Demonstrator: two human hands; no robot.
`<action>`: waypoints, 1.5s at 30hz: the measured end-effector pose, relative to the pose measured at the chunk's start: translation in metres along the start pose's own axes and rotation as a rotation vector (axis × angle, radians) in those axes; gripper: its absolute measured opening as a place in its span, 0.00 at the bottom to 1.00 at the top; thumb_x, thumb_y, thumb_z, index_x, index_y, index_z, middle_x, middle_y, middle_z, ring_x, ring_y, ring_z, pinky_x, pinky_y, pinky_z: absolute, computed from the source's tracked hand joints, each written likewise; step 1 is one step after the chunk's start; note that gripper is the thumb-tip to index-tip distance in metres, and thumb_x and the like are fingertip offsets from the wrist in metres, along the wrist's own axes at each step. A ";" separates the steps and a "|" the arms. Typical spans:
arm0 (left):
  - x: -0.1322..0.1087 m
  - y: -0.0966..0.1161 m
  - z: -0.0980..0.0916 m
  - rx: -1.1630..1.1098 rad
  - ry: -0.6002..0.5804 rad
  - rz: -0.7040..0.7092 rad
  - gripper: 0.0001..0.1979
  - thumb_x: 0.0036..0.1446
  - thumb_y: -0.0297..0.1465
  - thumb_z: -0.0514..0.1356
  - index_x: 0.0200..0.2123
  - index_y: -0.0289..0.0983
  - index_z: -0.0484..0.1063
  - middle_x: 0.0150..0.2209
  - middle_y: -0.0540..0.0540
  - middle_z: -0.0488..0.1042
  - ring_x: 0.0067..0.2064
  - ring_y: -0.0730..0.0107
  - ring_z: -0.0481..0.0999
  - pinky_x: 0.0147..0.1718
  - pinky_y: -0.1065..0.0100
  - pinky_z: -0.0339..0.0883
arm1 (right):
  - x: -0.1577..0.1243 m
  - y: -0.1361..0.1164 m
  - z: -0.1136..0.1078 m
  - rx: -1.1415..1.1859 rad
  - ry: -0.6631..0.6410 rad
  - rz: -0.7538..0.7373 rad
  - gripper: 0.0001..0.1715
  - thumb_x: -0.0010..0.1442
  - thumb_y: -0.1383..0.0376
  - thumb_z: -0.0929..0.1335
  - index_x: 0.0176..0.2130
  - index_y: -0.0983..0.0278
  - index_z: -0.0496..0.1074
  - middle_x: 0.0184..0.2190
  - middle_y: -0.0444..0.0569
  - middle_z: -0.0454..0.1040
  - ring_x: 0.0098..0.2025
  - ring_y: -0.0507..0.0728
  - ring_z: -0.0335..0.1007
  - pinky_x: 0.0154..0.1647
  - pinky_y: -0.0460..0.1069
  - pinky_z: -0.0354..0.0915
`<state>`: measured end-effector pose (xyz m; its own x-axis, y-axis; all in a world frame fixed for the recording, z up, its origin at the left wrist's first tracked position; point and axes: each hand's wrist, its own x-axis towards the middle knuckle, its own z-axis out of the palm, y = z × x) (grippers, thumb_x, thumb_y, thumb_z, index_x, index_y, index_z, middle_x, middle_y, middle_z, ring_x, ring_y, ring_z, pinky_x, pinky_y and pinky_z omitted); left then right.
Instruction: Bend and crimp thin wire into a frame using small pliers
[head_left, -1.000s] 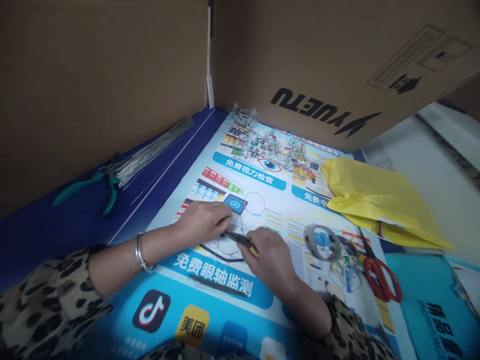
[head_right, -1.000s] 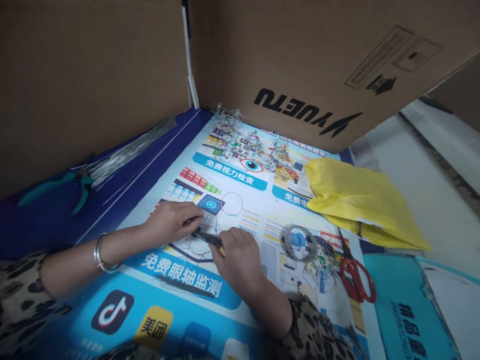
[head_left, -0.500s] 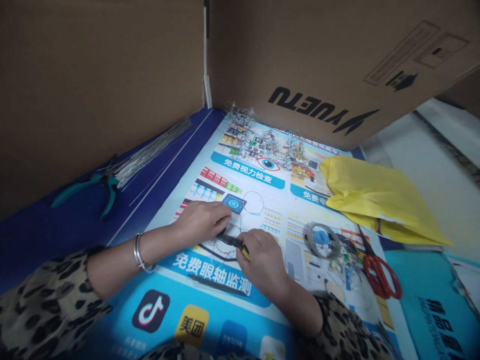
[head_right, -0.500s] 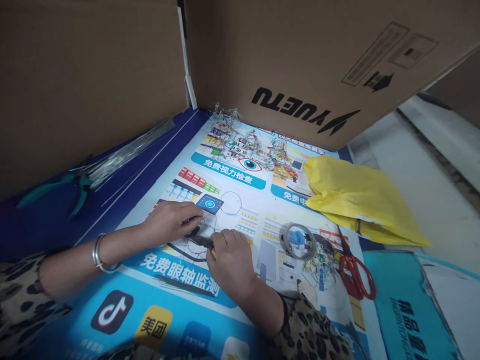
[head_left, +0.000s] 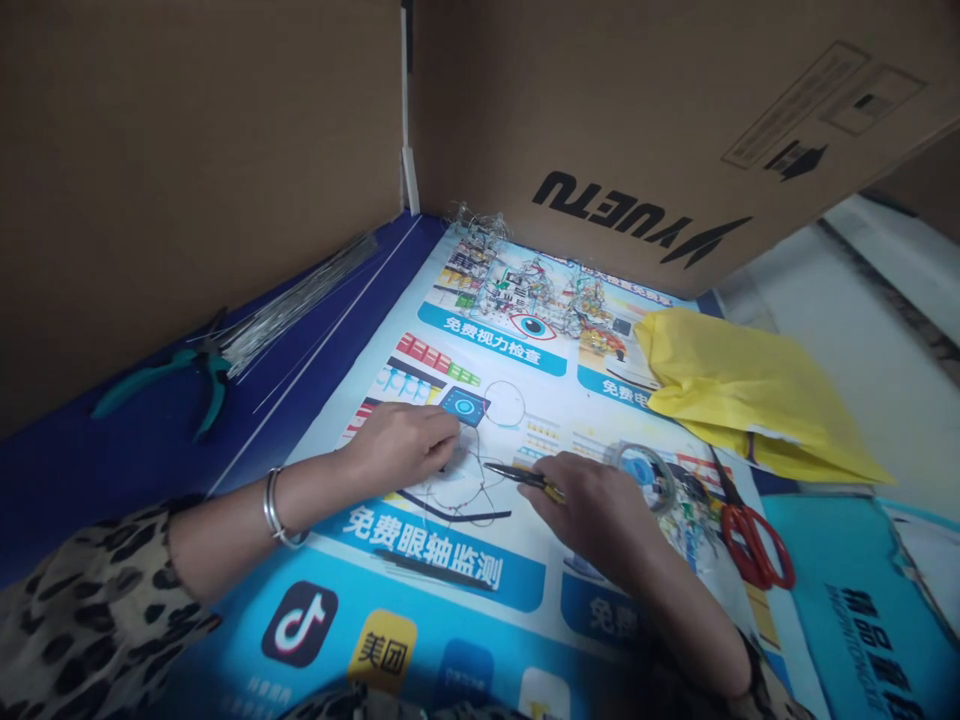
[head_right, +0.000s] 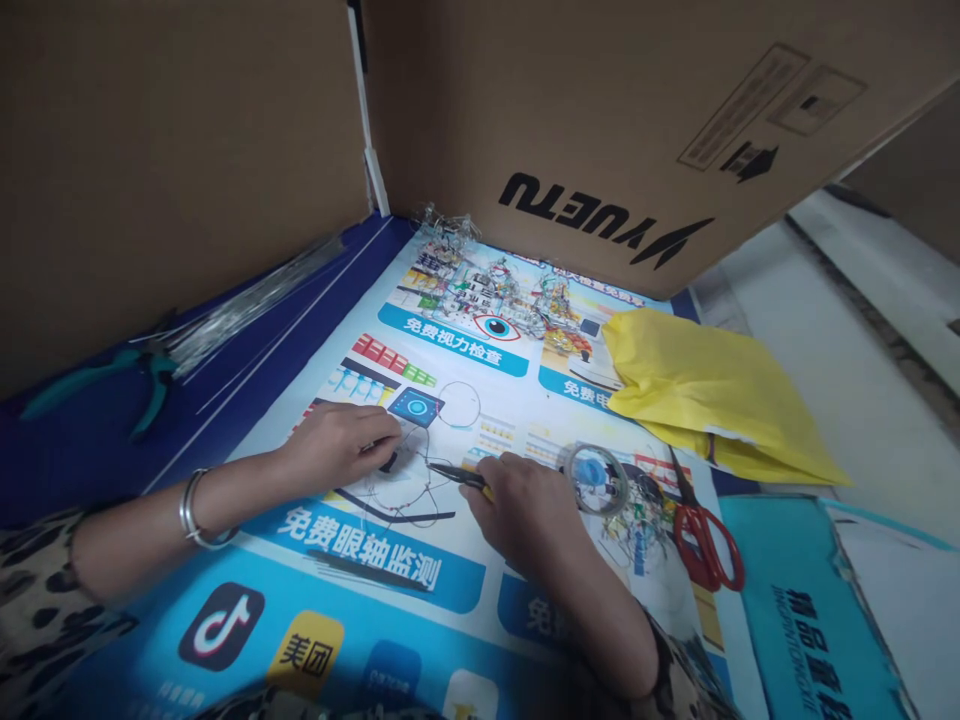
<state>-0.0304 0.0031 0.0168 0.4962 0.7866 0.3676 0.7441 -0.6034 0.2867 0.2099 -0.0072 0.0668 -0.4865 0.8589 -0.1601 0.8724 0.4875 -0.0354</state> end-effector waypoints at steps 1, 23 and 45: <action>0.000 0.000 0.000 0.003 -0.006 0.001 0.09 0.55 0.26 0.51 0.24 0.36 0.67 0.23 0.52 0.70 0.25 0.75 0.68 0.23 0.72 0.56 | 0.001 0.000 0.000 -0.023 -0.028 0.012 0.12 0.57 0.57 0.64 0.31 0.61 0.71 0.27 0.46 0.73 0.29 0.53 0.68 0.25 0.47 0.49; -0.001 0.001 0.001 -0.052 -0.002 0.016 0.09 0.56 0.27 0.50 0.25 0.36 0.67 0.23 0.51 0.70 0.25 0.75 0.69 0.22 0.72 0.58 | 0.009 -0.006 0.012 -0.060 0.081 -0.092 0.14 0.58 0.55 0.65 0.30 0.62 0.72 0.26 0.46 0.72 0.29 0.53 0.67 0.28 0.47 0.51; -0.003 0.000 0.004 -0.108 -0.054 0.026 0.12 0.62 0.31 0.49 0.33 0.38 0.71 0.28 0.50 0.74 0.30 0.75 0.72 0.26 0.72 0.61 | 0.009 -0.011 0.016 -0.085 0.152 -0.127 0.13 0.58 0.56 0.65 0.29 0.62 0.71 0.25 0.46 0.71 0.29 0.54 0.66 0.29 0.48 0.50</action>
<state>-0.0304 0.0012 0.0119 0.5400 0.7749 0.3285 0.6800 -0.6317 0.3722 0.1969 -0.0069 0.0504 -0.5995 0.8004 -0.0091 0.7996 0.5993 0.0382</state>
